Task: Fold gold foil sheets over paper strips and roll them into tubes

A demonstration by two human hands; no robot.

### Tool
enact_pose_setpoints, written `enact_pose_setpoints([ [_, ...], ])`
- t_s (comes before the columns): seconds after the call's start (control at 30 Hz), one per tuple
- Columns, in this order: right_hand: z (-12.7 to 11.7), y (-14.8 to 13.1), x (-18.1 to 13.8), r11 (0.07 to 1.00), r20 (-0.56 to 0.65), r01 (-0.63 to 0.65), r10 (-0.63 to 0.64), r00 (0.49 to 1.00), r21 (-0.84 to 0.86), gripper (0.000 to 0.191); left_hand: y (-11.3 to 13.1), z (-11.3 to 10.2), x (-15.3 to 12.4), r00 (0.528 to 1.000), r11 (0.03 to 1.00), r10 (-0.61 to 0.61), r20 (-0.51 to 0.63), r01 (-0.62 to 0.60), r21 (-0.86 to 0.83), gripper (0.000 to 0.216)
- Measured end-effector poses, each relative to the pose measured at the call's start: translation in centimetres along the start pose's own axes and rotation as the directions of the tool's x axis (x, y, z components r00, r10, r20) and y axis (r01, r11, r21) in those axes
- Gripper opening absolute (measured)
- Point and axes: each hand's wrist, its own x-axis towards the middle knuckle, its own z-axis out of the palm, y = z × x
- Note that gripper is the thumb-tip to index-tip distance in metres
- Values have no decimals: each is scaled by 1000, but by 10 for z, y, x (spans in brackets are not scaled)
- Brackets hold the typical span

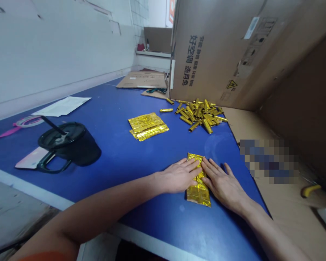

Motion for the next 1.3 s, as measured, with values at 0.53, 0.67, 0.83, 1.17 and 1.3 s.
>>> enact_pose_setpoints([
  [0.53, -29, -32, -20, 841, -265, 314, -213, 940, 440, 27, 2, -3, -1, 999, 1000, -26, 45, 26, 3, 44],
  [0.67, -30, -40, -19, 850, -95, 331, -321, 942, 411, 20, 2, -5, -2, 998, 999, -34, 60, 36, -17, 46],
  [0.83, -31, -40, -18, 859, -25, 352, -370, 929, 372, 18, -7, -10, -5, 997, 996, -23, 80, 29, -80, 48],
  [1.17, -31, -41, -21, 880, 6, 340, -362, 932, 332, 18, -29, -9, 3, 994, 991, -26, 107, 40, -129, 45],
  [1.3, -31, -41, -24, 887, -44, 362, -365, 930, 287, 20, -28, -8, 4, 994, 990, -43, 98, 55, -127, 45],
])
